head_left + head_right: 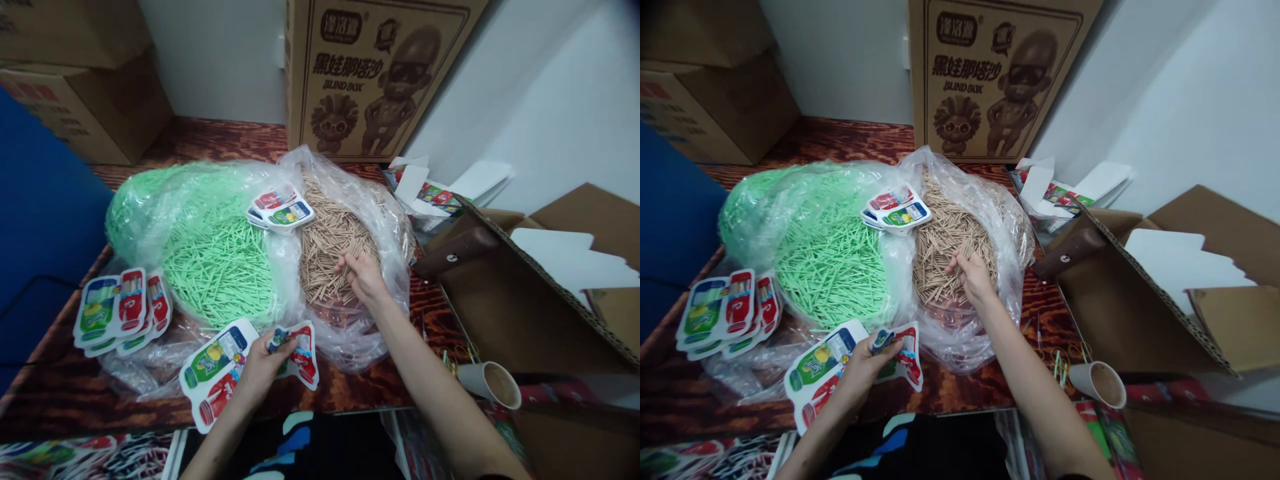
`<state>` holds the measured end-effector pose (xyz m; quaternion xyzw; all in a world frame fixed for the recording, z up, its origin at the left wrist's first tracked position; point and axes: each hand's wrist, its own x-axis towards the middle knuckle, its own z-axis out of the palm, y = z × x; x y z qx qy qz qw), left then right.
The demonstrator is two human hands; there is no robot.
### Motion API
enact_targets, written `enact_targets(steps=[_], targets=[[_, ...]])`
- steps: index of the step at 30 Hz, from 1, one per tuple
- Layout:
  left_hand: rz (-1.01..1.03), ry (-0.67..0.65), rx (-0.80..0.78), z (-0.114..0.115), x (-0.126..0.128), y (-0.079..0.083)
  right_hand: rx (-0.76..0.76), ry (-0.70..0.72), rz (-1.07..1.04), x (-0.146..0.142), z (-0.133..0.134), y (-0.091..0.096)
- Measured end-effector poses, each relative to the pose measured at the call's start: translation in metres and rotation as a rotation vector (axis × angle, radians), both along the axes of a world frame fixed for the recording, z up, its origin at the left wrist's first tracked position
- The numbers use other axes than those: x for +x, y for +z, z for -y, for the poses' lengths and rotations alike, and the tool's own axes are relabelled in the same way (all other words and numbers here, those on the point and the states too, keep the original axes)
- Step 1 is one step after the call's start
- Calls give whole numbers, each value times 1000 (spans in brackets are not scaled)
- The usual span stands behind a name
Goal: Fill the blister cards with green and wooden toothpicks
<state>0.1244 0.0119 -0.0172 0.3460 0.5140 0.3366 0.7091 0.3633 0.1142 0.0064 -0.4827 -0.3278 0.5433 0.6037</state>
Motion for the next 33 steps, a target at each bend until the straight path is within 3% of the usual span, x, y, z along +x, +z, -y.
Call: enact_targets(steps=[3,5,11,18,33], targets=[[-2,-17,11,-1,0,-2,-50,57,-88,-13,30,-14],[-16,-26,17,-1,0,-4,-53,12,-48,-23,52,-27],[-42,-43,32,-1,6,2,11,-15,385,-47,94,-55],[-60,-25,20,0,7,4,58,24,505,-47,96,-55],[-18,-42,14,-3,4,4,74,69,516,-45,97,-61]])
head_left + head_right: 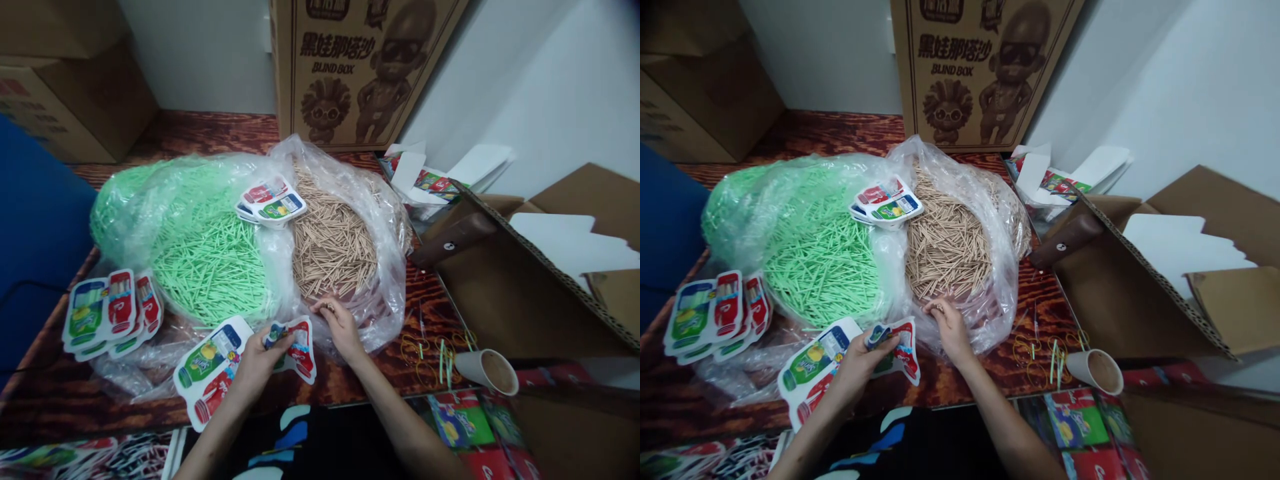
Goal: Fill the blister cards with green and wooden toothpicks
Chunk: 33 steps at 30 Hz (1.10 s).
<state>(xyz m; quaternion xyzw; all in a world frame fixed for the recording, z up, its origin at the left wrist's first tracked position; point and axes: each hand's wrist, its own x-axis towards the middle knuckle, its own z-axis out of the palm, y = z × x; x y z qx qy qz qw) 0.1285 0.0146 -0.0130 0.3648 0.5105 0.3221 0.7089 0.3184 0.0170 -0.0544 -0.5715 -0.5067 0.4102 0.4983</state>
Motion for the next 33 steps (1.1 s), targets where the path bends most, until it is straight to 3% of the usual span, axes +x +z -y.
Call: enact_targets(steps=[33], targets=[[-9,11,46,-8,6,11,4,-43,2,-5,1,-1]])
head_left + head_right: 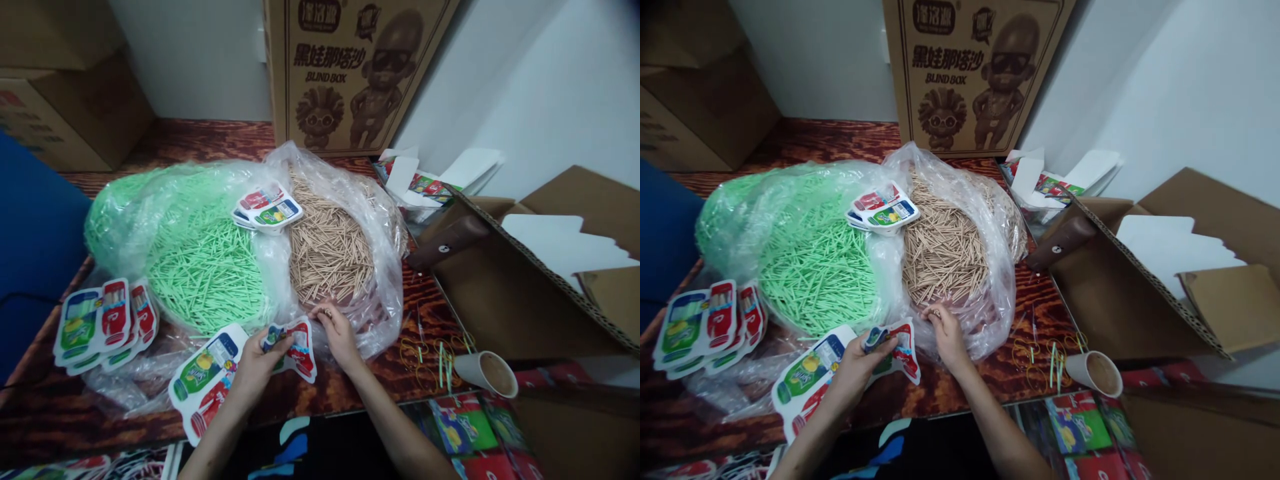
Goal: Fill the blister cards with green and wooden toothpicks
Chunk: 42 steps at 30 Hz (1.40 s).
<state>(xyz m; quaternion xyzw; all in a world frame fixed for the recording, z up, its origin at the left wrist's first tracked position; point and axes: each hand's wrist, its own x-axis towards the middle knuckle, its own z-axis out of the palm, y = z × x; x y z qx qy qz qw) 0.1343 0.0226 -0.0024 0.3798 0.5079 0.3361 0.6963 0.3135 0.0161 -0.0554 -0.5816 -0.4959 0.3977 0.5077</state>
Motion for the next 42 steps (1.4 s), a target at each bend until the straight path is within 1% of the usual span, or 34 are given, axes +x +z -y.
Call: enact_targets(steps=[6,9,17,22,26,32,33,35,38,40,42], targets=[[-27,14,0,0,-2,-6,-11,-11,-12,-1,1,-4],[-24,16,-3,1,-2,-6,-15,-16,-6,-1,1,-5],[-8,20,-41,4,-3,-4,-13,-14,39,-2,0,-1],[-17,17,-14,3,0,-2,-19,-19,29,-3,1,0],[-11,2,12,1,3,-5,-4,-21,28,-3,1,1],[-27,-2,54,0,5,-6,-36,-20,-2,-2,1,-1],[-26,-3,61,0,5,-6,-49,-23,-38,-1,0,1],[-42,-11,83,-1,7,-5,-63,-54,-173,2,-4,10],[-111,-25,159,-3,10,-2,-40,-113,-433,9,-17,34],[-145,-33,211,-5,11,0,-39,-80,-519,15,-28,51],[-144,-34,230,-7,12,2,-66,-28,-527,21,-39,61]])
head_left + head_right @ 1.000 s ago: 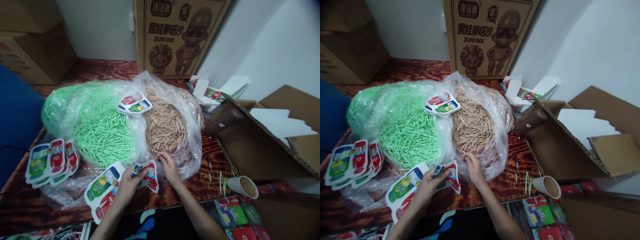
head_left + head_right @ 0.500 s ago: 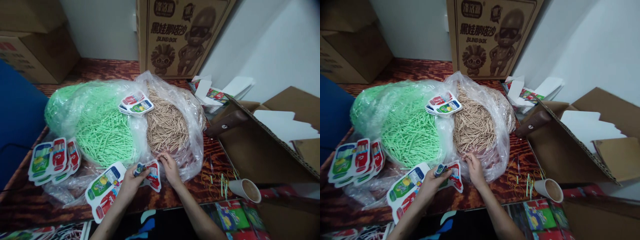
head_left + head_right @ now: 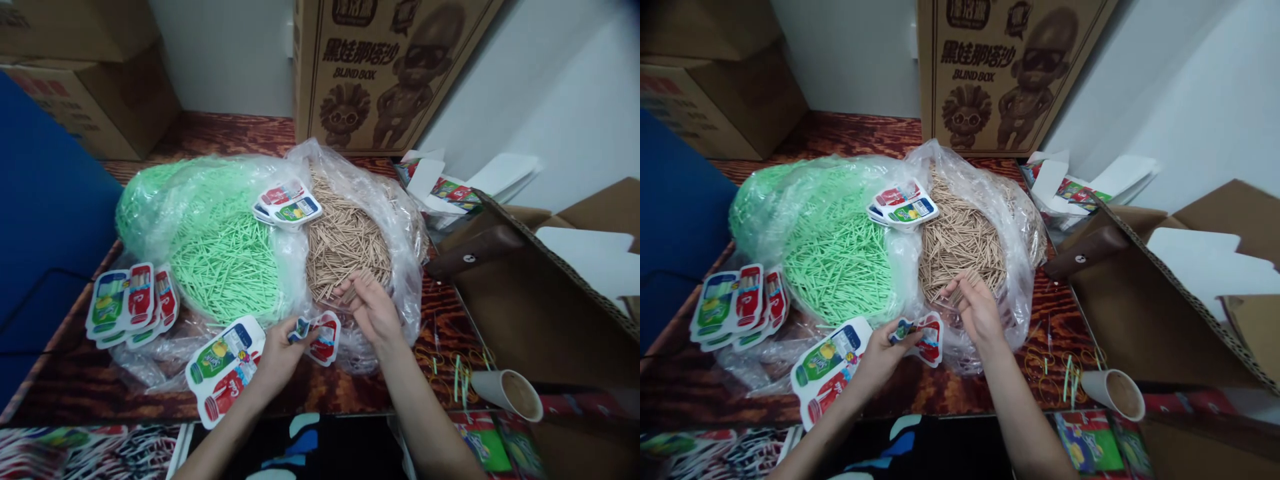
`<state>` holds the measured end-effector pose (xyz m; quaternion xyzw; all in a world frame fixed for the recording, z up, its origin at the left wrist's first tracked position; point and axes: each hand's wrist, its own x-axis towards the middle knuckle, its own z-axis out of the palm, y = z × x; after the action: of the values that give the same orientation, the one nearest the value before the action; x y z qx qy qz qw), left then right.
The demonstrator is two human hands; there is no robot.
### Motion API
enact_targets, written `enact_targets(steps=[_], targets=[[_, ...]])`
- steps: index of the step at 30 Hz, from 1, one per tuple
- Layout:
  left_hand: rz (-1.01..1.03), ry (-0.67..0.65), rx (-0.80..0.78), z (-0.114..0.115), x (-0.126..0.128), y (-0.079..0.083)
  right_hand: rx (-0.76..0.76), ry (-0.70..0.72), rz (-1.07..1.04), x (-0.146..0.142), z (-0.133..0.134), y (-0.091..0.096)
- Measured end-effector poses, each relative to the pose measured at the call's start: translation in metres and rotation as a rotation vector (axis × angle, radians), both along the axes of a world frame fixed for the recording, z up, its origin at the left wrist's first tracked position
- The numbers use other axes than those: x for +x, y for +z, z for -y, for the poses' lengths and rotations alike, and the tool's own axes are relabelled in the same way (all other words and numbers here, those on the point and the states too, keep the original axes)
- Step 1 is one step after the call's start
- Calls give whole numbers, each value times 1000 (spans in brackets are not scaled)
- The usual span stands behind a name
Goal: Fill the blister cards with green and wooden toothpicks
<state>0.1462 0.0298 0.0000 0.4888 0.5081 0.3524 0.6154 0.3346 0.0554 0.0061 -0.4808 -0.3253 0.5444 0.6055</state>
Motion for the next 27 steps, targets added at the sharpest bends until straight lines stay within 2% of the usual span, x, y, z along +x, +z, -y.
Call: enact_targets(steps=[3,5,10,14,19,21,24,27], targets=[[-4,-8,14,0,-4,3,-4,13,146,12,-11,-2],[-17,-17,21,2,-8,3,6,5,346,20,-14,-11],[-8,-17,-23,8,-14,-2,37,133,896,31,-12,-27],[18,-28,-42,9,-10,-2,9,47,1026,32,-26,-26],[13,-37,-26,9,-6,2,86,79,1198,26,-53,-27],[-3,-43,-17,9,-7,0,92,31,1248,23,-60,-27],[-20,-44,-12,10,-9,-3,88,-68,1415,17,-68,-27],[-25,-54,-10,10,-9,-3,37,-40,1594,10,-77,-26]])
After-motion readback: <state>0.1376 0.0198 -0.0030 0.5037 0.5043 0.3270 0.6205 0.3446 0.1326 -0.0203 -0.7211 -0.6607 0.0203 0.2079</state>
